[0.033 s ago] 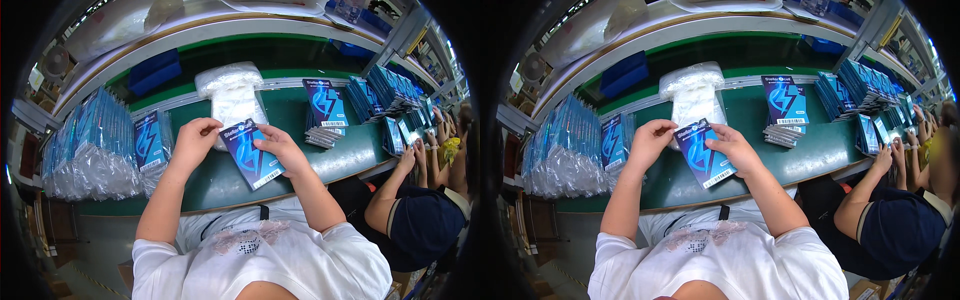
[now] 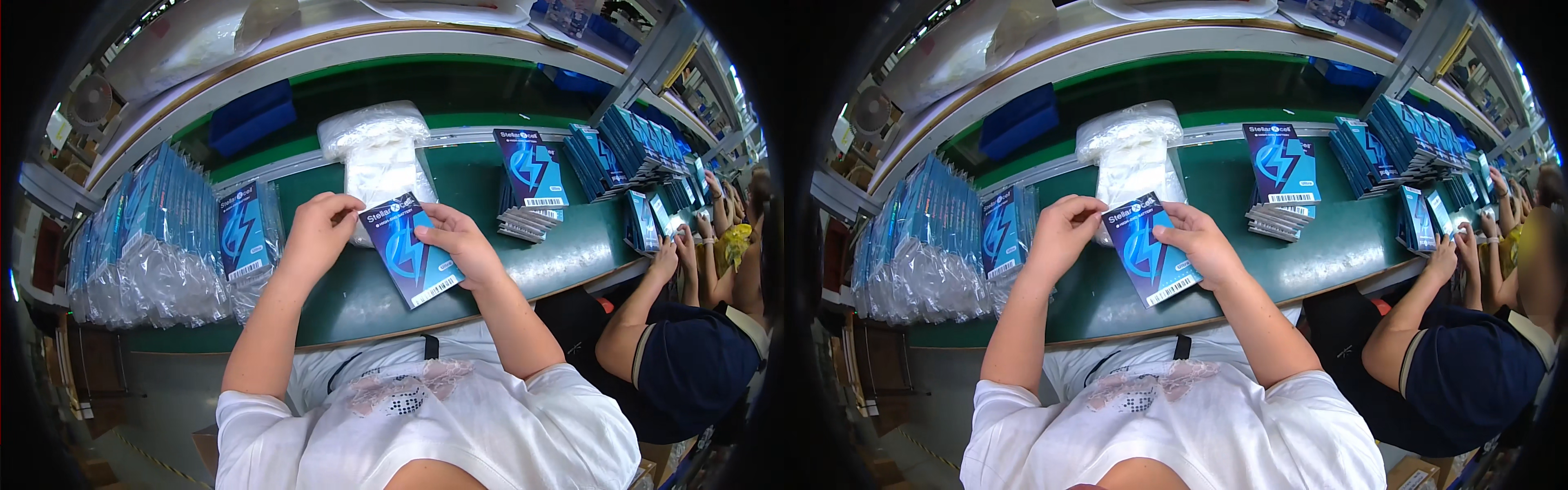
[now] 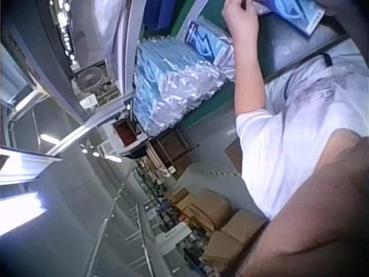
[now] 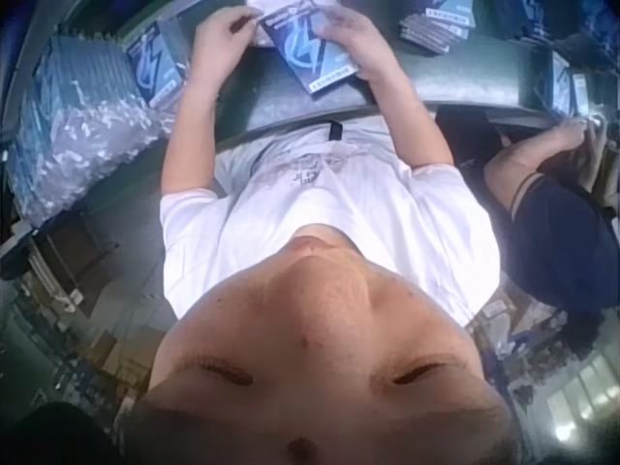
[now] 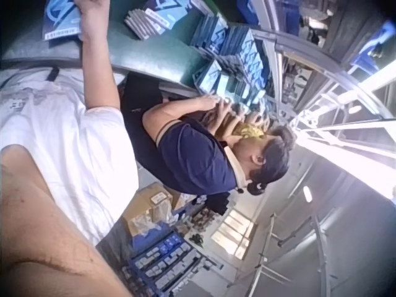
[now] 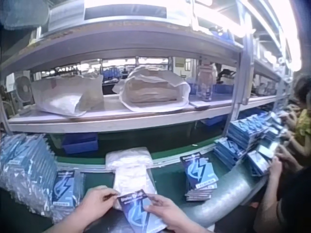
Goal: The person repeatedly picks up small blue boxes labeled 'StellarCell' and places them into clear plastic bags. They then move the packaged items to a growing stack on the table. The person also stacks loose boxes into neat piles on the green workbench.
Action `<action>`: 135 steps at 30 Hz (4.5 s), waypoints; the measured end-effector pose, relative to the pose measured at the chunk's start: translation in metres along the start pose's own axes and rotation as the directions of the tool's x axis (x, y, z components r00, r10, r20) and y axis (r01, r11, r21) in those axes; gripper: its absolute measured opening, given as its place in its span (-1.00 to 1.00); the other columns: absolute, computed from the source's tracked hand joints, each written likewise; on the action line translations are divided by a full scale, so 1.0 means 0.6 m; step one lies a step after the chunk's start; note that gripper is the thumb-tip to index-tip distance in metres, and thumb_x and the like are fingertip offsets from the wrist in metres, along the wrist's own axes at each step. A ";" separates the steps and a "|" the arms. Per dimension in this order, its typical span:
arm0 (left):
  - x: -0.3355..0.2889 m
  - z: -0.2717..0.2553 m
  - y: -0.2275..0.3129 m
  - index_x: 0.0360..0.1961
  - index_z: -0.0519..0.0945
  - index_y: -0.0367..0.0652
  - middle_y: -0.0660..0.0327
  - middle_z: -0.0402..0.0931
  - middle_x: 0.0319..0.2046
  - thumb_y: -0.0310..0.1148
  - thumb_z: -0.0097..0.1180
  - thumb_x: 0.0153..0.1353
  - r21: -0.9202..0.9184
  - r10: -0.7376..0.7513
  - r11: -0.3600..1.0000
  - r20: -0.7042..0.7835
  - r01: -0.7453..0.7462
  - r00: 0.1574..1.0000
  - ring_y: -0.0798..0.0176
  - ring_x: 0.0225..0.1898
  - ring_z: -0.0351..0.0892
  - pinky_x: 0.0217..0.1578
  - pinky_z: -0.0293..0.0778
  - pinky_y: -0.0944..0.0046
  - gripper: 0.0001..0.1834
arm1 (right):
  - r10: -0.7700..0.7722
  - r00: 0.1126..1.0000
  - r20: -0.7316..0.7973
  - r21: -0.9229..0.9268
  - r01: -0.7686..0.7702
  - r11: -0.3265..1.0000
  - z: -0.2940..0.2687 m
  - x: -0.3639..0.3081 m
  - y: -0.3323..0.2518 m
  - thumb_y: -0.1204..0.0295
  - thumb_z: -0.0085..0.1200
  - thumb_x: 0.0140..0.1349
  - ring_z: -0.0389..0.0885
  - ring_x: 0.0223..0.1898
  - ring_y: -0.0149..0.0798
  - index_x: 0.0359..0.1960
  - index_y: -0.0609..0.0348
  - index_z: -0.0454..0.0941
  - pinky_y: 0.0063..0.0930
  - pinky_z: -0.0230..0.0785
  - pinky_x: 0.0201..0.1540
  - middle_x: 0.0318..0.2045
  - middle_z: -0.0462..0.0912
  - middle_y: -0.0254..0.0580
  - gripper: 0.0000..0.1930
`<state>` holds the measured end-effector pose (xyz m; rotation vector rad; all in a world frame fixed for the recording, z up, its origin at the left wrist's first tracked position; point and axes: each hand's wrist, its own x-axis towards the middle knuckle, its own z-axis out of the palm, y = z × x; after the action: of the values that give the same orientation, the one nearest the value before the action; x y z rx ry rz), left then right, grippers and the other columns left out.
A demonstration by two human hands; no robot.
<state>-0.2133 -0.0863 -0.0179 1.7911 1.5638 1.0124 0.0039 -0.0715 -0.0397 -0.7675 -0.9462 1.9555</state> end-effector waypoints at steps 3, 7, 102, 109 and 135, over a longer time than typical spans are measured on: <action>-0.015 -0.003 0.038 -0.19 0.58 -0.25 0.12 0.55 -0.33 -0.57 0.05 0.12 0.206 0.205 0.954 0.090 -0.219 0.975 0.34 -0.36 0.53 -0.28 0.44 0.40 -0.79 | -0.056 0.986 -0.155 -0.010 0.055 0.998 -0.004 0.005 0.016 0.54 0.13 0.11 0.60 -0.34 -0.39 -0.13 0.40 0.38 -0.57 0.45 -0.24 -0.31 0.60 -0.12 -0.69; -0.034 0.011 0.044 -0.11 0.52 -0.30 0.12 0.55 -0.35 -0.47 0.11 0.15 -0.208 -0.006 0.978 0.121 0.031 0.993 0.34 -0.27 0.56 -0.26 0.49 0.33 -0.74 | -0.131 0.944 -0.302 0.036 0.149 0.988 0.005 -0.007 0.024 0.47 0.21 0.09 0.54 -0.48 -0.52 -0.48 0.20 0.43 -0.67 0.36 -0.41 -0.49 0.60 -0.24 -0.83; -0.119 -0.092 -0.009 0.18 0.21 -0.45 -0.18 0.13 0.22 -0.40 -0.06 0.20 0.700 0.128 0.686 -0.382 0.196 0.915 -0.14 0.28 0.07 0.25 0.02 0.07 -0.46 | -0.334 0.784 0.524 -0.593 0.617 0.518 0.084 -0.070 -0.017 0.67 0.07 -0.04 0.48 -0.28 -0.31 0.14 0.18 0.29 -0.50 0.39 -0.25 0.00 0.34 -0.05 -0.40; -0.104 -0.072 0.028 0.10 0.34 -0.40 -0.13 0.19 0.20 -0.32 -0.01 0.19 0.740 0.293 0.670 -0.339 0.061 0.894 -0.15 0.28 0.07 0.26 -0.02 -0.01 -0.51 | -0.765 0.580 0.280 -0.804 0.577 0.144 0.011 -0.064 -0.117 0.49 0.18 0.02 0.51 -0.26 -0.27 -0.15 0.27 0.53 -0.50 0.35 -0.21 -0.24 0.56 -0.16 -0.69; -0.007 0.023 0.003 -0.29 0.58 -0.27 0.07 0.51 -0.28 -0.62 0.06 0.08 0.309 0.406 0.878 -0.080 -0.365 0.910 0.04 -0.23 0.53 -0.26 0.45 0.25 -0.85 | -0.143 0.986 -0.085 0.090 0.150 0.984 -0.020 -0.039 -0.071 0.34 0.07 0.20 0.46 -0.32 -0.45 0.13 0.19 0.28 -0.62 0.37 -0.27 -0.27 0.50 -0.28 -0.52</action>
<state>-0.2009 -0.0897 -0.0252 2.3505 1.5314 1.1609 0.0418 -0.0713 -0.0068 -0.6941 -0.8315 1.8161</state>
